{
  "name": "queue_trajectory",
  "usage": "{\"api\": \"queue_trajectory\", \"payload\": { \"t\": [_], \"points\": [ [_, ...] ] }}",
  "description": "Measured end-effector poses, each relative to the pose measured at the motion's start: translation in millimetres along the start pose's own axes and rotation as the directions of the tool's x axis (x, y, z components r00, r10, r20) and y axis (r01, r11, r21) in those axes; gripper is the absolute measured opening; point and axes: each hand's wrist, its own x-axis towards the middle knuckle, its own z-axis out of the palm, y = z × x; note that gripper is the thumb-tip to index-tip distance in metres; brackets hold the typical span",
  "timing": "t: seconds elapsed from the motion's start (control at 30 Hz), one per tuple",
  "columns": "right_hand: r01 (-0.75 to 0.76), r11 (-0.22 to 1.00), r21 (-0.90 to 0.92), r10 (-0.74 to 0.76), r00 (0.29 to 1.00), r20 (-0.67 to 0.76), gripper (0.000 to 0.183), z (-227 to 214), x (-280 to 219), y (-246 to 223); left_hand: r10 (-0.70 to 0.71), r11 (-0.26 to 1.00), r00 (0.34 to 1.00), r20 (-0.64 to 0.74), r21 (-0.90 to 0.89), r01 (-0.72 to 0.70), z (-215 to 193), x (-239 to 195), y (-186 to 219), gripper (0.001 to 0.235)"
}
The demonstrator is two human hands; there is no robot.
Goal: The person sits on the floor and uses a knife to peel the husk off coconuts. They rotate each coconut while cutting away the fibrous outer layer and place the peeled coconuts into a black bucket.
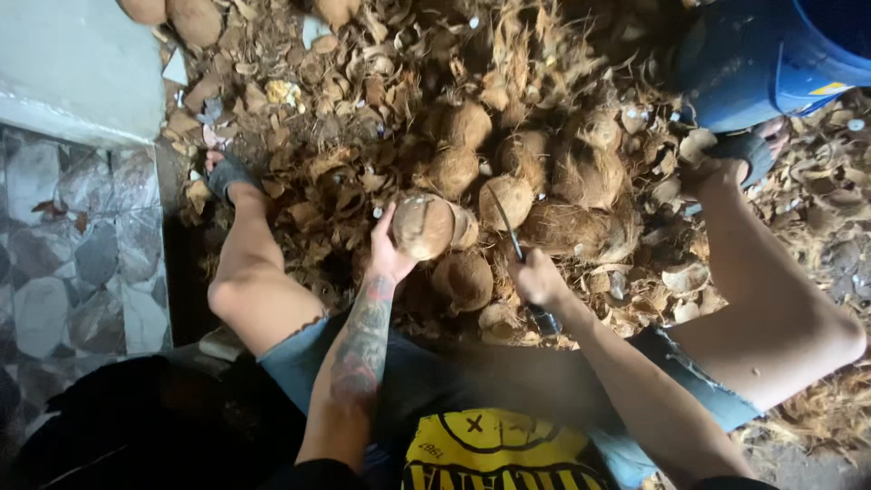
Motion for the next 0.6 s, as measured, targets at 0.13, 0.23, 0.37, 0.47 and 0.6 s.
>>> {"api": "queue_trajectory", "payload": {
  "t": [0.13,0.23,0.37,0.47,0.6],
  "points": [
    [-0.134,0.991,-0.031,0.134,0.991,0.014,0.034,7.8,-22.8,-16.0,0.075,0.987,0.997,-0.002,0.146,-0.074,-26.5,16.8,-18.0,0.064],
    [-0.084,0.996,-0.002,0.084,0.996,0.005,0.03,-1.1,-36.7,-55.1,0.204,0.865,0.979,-0.025,0.474,-0.168,-19.8,11.9,-23.7,0.08],
    [0.369,0.928,0.059,-0.361,0.926,-0.115,0.011,-7.7,-63.4,-91.2,0.216,0.773,0.976,0.007,0.61,-0.175,-20.8,13.3,-33.8,0.065],
    [0.758,0.652,-0.01,-0.729,0.624,-0.281,0.018,15.5,-61.5,-37.0,0.238,0.765,0.971,-0.027,0.621,-0.17,-17.9,14.7,-34.1,0.067],
    [0.817,0.564,-0.123,-0.822,0.54,-0.18,0.019,31.4,-33.9,-27.8,0.202,0.822,0.979,0.001,0.544,-0.17,-30.0,28.5,-30.1,0.064]
  ]
}}
